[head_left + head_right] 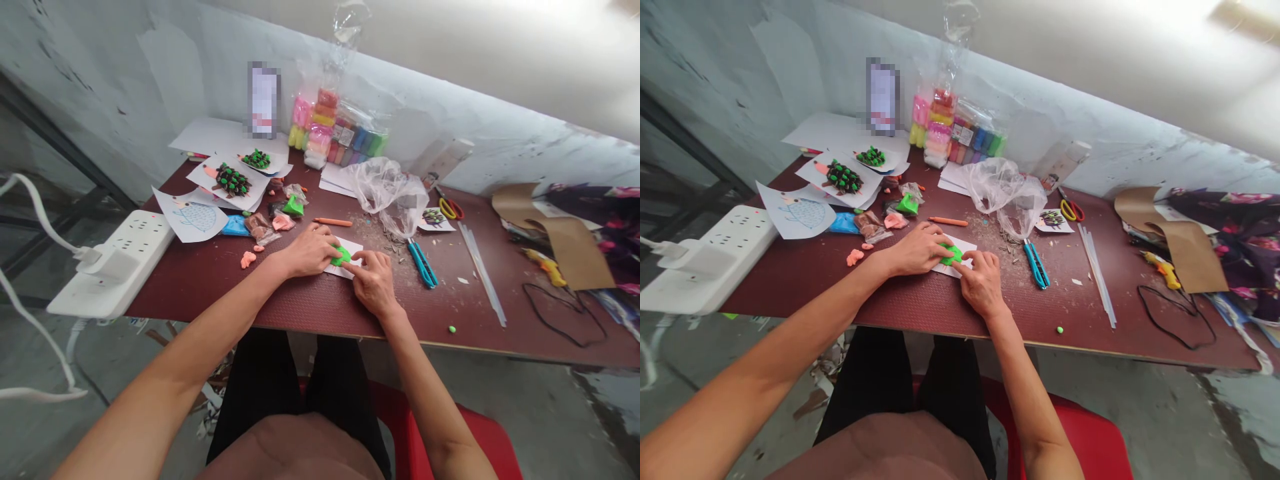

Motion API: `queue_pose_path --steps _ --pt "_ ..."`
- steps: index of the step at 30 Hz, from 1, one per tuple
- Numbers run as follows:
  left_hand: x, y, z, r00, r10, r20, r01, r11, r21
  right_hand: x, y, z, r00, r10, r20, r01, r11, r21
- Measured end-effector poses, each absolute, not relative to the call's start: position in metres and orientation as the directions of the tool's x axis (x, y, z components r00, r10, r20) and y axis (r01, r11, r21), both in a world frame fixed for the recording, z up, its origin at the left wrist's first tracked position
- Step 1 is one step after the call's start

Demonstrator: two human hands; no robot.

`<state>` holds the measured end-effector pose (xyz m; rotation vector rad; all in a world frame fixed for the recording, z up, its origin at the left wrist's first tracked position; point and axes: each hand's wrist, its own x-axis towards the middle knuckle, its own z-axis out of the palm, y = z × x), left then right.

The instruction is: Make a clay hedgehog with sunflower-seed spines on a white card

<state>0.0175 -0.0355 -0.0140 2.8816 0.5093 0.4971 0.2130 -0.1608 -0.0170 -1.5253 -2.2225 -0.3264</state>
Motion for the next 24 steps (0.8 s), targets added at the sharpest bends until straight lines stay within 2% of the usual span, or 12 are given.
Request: queue_pose_path --steps 5,12,19,24 --pt "0.017 -0.035 -0.013 0.888 0.362 0.285 0.297 -0.922 0.248 0.211 -0.161 -0.017 -0.322 0.826 0.463 0.924 0.382 -0.038" --pt "0.013 -0.027 -0.013 0.860 0.412 0.300 0.298 -0.884 0.360 0.215 -0.160 -0.020 -0.236 0.865 0.443 0.916 0.350 -0.195" --pt "0.014 -0.026 -0.017 0.877 0.376 0.300 0.277 -0.905 0.323 0.212 -0.158 -0.018 -0.110 0.866 0.487 0.900 0.294 -0.320" --pt "0.015 -0.026 -0.017 0.864 0.384 0.326 0.288 -0.907 0.307 0.209 -0.144 -0.010 -0.045 0.915 0.400 0.893 0.217 -0.395"
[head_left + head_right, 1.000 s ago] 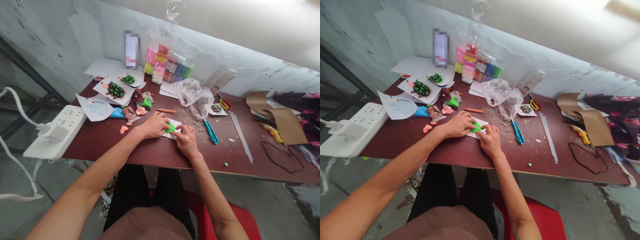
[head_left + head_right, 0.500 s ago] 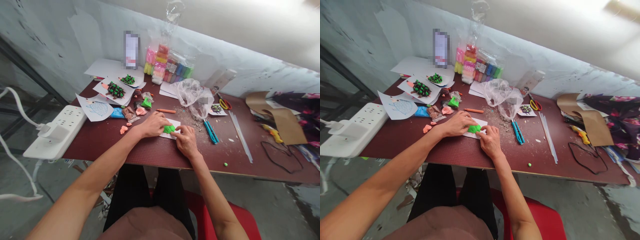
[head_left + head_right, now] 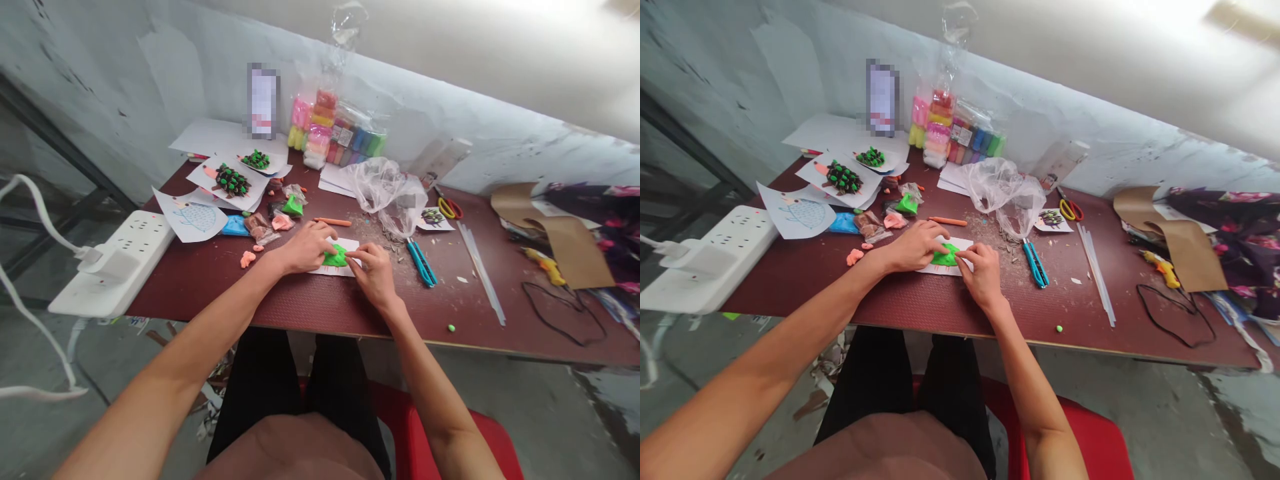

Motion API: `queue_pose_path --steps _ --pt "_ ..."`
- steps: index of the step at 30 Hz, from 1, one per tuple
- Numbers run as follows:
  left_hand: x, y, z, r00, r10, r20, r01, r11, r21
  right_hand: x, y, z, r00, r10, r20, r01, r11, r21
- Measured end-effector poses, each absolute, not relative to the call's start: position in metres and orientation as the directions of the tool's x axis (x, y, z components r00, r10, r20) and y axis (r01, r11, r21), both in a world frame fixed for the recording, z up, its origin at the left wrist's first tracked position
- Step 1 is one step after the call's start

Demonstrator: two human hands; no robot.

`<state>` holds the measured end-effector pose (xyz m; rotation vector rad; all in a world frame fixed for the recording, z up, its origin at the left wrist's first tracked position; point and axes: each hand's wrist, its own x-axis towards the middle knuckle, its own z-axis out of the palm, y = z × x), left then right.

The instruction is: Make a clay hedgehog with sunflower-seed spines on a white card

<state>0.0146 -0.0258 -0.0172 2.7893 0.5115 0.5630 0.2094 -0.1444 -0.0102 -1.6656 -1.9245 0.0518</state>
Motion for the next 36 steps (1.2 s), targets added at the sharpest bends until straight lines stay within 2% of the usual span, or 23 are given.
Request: queue_pose_path --steps 11,19,24,28,31,36 --pt "0.010 -0.027 -0.006 0.857 0.408 0.315 0.265 -0.873 0.408 0.197 -0.123 0.005 -0.203 0.970 0.134 0.939 0.232 -0.253" --pt "0.010 -0.031 0.001 0.873 0.408 0.267 0.291 -0.875 0.387 0.187 -0.117 0.010 -0.284 0.952 0.113 0.956 0.290 -0.049" --pt "0.009 -0.031 0.003 0.881 0.411 0.235 0.312 -0.877 0.366 0.182 -0.113 0.008 -0.259 0.960 0.107 0.965 0.261 -0.012" --pt "0.009 -0.030 0.003 0.884 0.395 0.249 0.297 -0.887 0.353 0.182 -0.112 0.004 -0.220 0.968 0.119 0.974 0.225 -0.026" --pt "0.009 -0.030 0.003 0.888 0.390 0.245 0.300 -0.893 0.336 0.184 -0.114 -0.001 -0.186 0.969 0.162 0.976 0.201 -0.082" --pt "0.010 -0.030 0.002 0.890 0.377 0.256 0.297 -0.906 0.303 0.191 -0.122 -0.010 -0.092 0.958 0.272 0.933 0.178 -0.314"
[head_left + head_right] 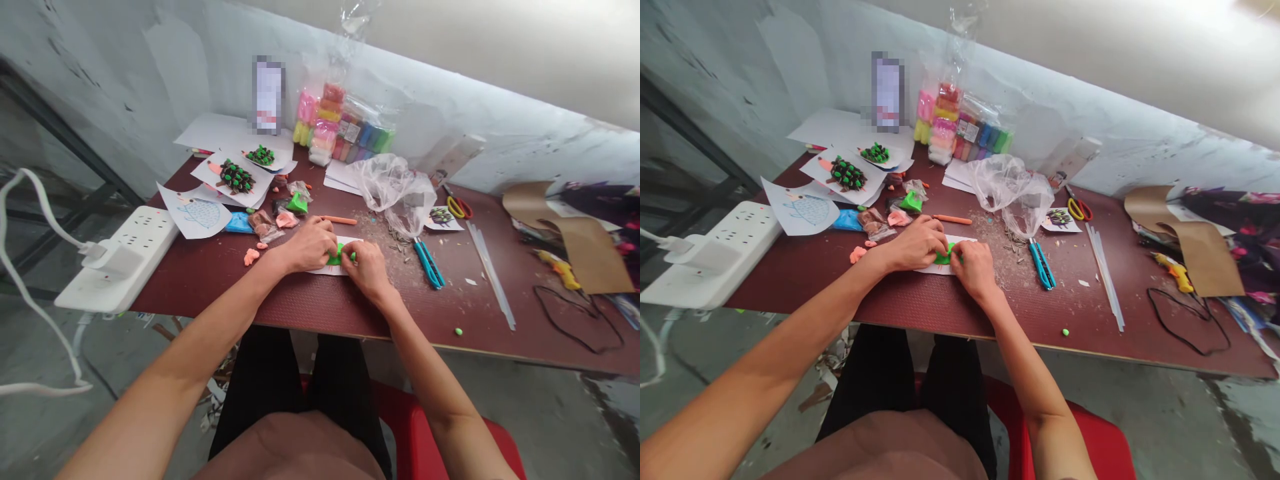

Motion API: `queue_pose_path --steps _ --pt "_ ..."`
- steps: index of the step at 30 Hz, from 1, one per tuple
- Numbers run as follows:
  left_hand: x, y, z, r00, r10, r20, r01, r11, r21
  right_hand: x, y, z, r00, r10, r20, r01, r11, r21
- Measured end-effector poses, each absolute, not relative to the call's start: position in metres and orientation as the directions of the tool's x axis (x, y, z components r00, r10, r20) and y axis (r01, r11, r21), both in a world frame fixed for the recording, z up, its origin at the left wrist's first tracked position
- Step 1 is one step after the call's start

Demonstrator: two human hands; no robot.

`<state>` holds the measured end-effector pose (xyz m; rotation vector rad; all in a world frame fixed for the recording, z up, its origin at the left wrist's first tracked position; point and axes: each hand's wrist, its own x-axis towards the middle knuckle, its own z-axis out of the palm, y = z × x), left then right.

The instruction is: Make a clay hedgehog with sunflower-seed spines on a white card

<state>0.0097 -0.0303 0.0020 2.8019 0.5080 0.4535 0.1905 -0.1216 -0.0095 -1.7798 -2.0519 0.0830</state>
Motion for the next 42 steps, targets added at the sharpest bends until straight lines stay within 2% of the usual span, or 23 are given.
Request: queue_pose_path --steps 6,10,13,18,23,26,32,36,42 --pt "0.009 -0.031 0.002 0.889 0.376 0.263 0.294 -0.907 0.301 0.193 -0.130 -0.012 0.130 0.938 0.321 0.767 0.111 -0.632" --pt "0.009 -0.031 0.002 0.888 0.379 0.260 0.296 -0.905 0.305 0.195 -0.132 -0.011 0.289 0.878 0.382 0.656 0.109 -0.747" --pt "0.010 -0.031 0.002 0.878 0.399 0.264 0.317 -0.898 0.304 0.198 -0.134 -0.010 0.347 0.854 0.389 0.597 0.119 -0.793" --pt "0.010 -0.030 0.000 0.860 0.429 0.277 0.336 -0.884 0.325 0.202 -0.140 -0.009 0.300 0.869 0.394 0.659 0.110 -0.744" --pt "0.010 -0.032 -0.002 0.893 0.359 0.273 0.280 -0.915 0.289 0.204 -0.149 -0.008 0.011 0.904 0.427 0.858 0.211 -0.468" --pt "0.011 -0.033 -0.002 0.896 0.356 0.266 0.283 -0.919 0.276 0.205 -0.152 -0.010 -0.092 0.918 0.385 0.886 0.252 -0.389" --pt "0.011 -0.033 -0.001 0.884 0.380 0.272 0.300 -0.908 0.293 0.210 -0.146 -0.012 -0.064 0.929 0.365 0.884 0.223 -0.411" --pt "0.012 -0.033 -0.002 0.883 0.393 0.257 0.312 -0.900 0.304 0.212 -0.135 -0.010 -0.038 0.959 0.279 0.882 0.164 -0.442" --pt "0.012 -0.031 -0.005 0.821 0.451 0.351 0.347 -0.881 0.320 0.207 -0.119 -0.008 -0.017 0.970 0.241 0.864 0.135 -0.484"
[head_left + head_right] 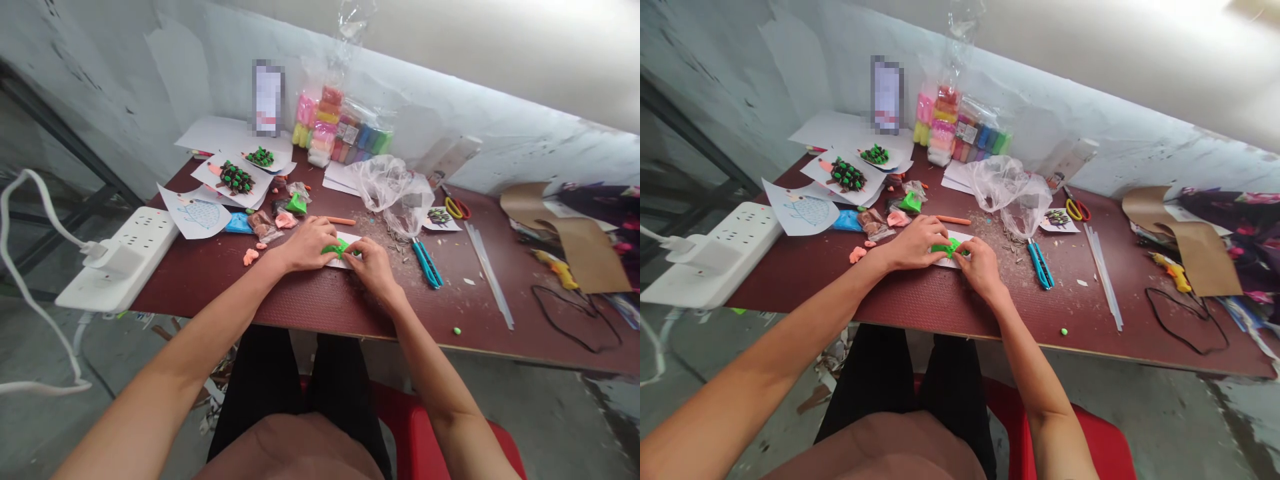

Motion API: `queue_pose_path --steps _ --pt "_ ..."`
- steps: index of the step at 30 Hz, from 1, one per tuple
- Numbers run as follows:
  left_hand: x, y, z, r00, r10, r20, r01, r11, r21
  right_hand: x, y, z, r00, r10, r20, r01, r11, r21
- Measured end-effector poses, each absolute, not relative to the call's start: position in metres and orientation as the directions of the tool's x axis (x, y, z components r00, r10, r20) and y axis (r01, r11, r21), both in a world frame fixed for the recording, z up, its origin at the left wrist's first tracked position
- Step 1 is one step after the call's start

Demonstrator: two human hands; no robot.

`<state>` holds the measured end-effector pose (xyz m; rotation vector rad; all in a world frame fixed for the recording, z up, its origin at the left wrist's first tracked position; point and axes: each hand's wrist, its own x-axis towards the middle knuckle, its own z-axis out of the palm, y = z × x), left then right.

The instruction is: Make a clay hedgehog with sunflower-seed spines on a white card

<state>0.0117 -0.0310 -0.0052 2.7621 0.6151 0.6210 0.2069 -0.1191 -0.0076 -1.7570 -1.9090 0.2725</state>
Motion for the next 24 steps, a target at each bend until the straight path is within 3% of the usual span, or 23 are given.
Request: queue_pose_path --steps 6,12,15,19,24 --pt "0.007 -0.020 -0.010 0.705 0.574 0.416 0.471 -0.818 0.330 0.201 -0.102 -0.004 0.021 0.967 0.252 0.906 0.088 -0.415" --pt "0.007 -0.019 -0.011 0.739 0.555 0.381 0.460 -0.829 0.317 0.214 -0.107 -0.004 -0.164 0.913 0.373 0.914 0.283 -0.291" --pt "0.007 -0.020 -0.010 0.742 0.565 0.360 0.474 -0.822 0.315 0.217 -0.116 -0.004 -0.308 0.894 0.325 0.910 0.376 -0.172" --pt "0.007 -0.021 -0.009 0.725 0.611 0.318 0.528 -0.790 0.313 0.216 -0.121 -0.004 -0.353 0.901 0.251 0.925 0.377 -0.052" --pt "0.007 -0.023 -0.005 0.689 0.686 0.235 0.630 -0.726 0.276 0.215 -0.118 -0.006 -0.326 0.922 0.209 0.941 0.337 -0.023"
